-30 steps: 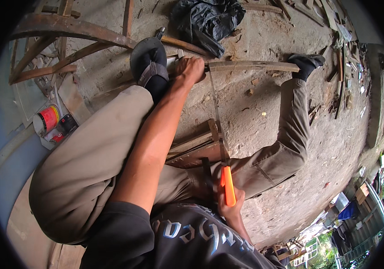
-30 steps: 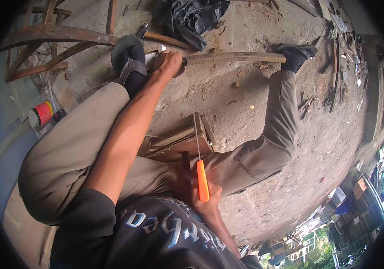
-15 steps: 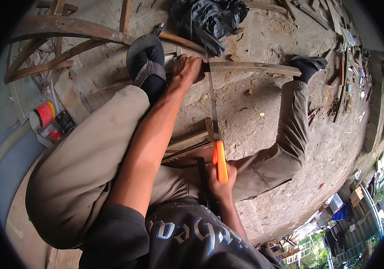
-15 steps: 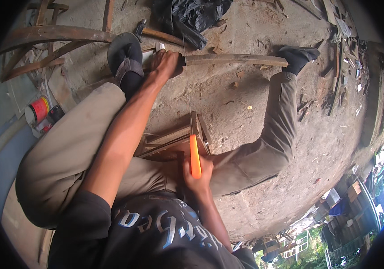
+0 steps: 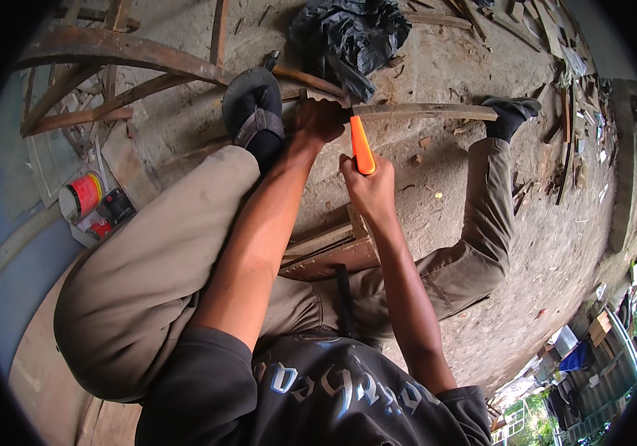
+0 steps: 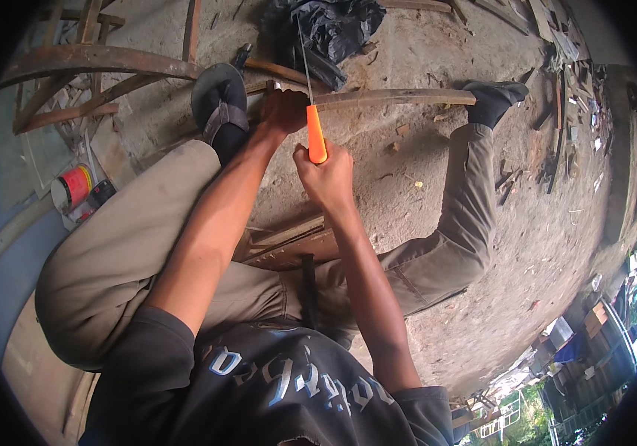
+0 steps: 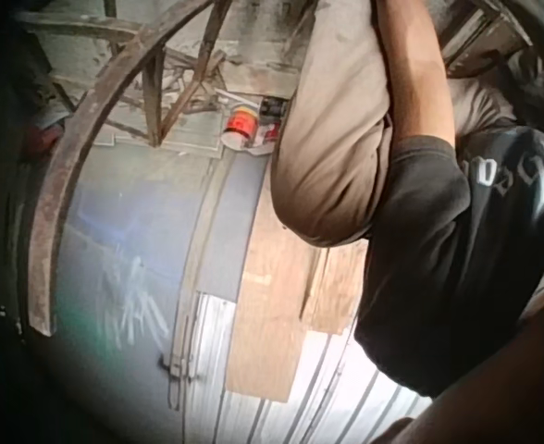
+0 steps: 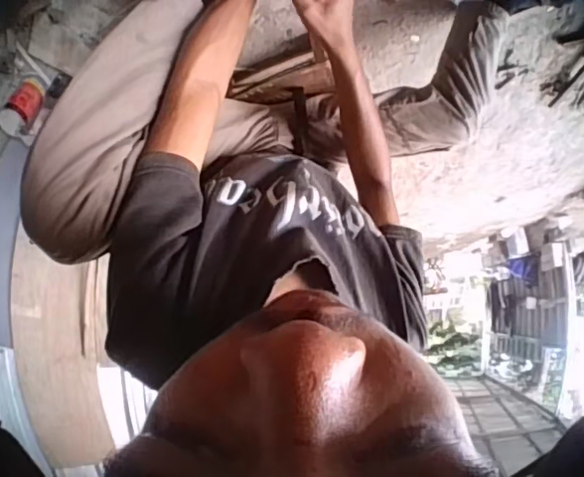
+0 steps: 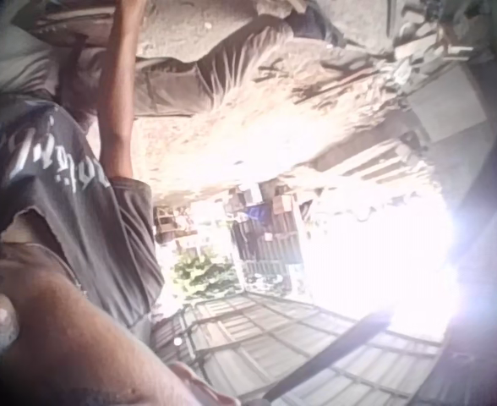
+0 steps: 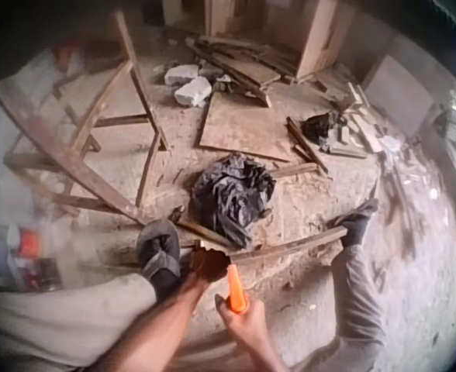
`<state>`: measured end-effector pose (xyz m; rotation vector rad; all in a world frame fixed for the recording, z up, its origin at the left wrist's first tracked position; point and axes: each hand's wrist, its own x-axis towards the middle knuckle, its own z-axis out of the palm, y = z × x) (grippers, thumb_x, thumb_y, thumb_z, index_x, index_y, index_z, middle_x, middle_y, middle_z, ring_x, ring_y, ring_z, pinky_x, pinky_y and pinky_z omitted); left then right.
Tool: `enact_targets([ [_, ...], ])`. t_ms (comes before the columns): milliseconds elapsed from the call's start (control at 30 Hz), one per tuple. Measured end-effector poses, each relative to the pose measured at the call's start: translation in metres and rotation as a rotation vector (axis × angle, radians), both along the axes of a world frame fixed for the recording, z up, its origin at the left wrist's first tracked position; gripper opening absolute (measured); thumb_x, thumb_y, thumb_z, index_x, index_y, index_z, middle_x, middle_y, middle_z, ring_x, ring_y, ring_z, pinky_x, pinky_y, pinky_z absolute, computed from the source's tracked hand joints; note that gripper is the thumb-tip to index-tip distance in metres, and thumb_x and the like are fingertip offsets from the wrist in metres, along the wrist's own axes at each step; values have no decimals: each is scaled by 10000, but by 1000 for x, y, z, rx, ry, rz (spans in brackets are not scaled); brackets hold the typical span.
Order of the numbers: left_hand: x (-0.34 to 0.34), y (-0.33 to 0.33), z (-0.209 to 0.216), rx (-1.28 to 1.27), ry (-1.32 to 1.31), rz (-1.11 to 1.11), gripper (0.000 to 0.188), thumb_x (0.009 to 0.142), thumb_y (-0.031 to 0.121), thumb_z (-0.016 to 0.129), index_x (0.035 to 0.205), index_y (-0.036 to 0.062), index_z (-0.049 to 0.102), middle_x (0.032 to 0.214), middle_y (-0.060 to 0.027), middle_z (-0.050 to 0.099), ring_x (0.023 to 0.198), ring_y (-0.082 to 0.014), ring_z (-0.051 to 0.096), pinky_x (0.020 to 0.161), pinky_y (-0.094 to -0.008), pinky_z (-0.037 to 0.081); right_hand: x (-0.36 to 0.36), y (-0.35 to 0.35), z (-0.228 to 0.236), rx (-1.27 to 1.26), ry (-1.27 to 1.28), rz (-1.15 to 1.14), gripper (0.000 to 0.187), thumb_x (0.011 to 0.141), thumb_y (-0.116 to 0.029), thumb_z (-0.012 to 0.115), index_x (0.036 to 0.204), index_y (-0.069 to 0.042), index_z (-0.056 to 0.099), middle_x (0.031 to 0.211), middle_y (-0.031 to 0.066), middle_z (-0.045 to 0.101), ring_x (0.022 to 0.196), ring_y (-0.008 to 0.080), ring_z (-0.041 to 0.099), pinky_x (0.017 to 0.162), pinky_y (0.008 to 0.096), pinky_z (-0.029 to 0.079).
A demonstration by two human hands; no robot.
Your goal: The person sits on the floor and uses a hand saw to cut a wooden slat on a wooden frame. They then use a hammer to drive nails into the frame to secure the slat.
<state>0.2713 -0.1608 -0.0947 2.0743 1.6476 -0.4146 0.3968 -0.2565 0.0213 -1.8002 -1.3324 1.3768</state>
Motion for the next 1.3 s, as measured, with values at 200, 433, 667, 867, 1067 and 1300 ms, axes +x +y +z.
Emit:
enact_targets([
  [200,2,2,-9,-5,-100,64,286,807,247,517,934,107,731,962,-126,710,907,-295,685,765,-455,528,16,-23,-12,60,232,-49,319,887,-262,678,706,-23,570,575,-15,476,585,62,440,537,261,383],
  [433,-9,-3,3,-21,4,3,298,769,233,591,1022,127,707,1025,-116,695,938,-306,673,787,-437,533,22,-74,10,-15,24,-11,313,888,-220,643,702,13,546,535,57,469,507,101,421,473,312,357],
  [667,-7,-11,-11,151,-151,239,287,858,184,466,754,119,725,874,-136,707,786,-309,699,693,-447,546,68,-213,122,-104,-147,44,42,747,-31,632,720,-18,602,584,111,568,487,213,576,490,314,452],
  [867,3,15,-9,162,-183,205,234,845,113,507,810,48,729,859,-195,700,808,-309,709,677,-456,549,37,-206,94,-80,26,20,136,788,-73,619,670,-34,565,550,95,517,462,188,512,478,315,422],
  [1067,-8,10,-47,191,-233,203,203,697,221,728,789,42,696,788,-214,675,823,-362,679,727,-462,538,77,-196,109,-98,-153,108,77,758,-110,647,772,-34,652,611,134,605,498,261,603,510,310,485],
  [1300,14,-26,-13,74,-284,84,154,719,125,661,821,15,697,836,-237,672,820,-389,674,721,-459,544,82,-225,141,-61,-55,-22,69,808,-42,652,844,14,636,592,134,583,466,227,568,488,303,450],
])
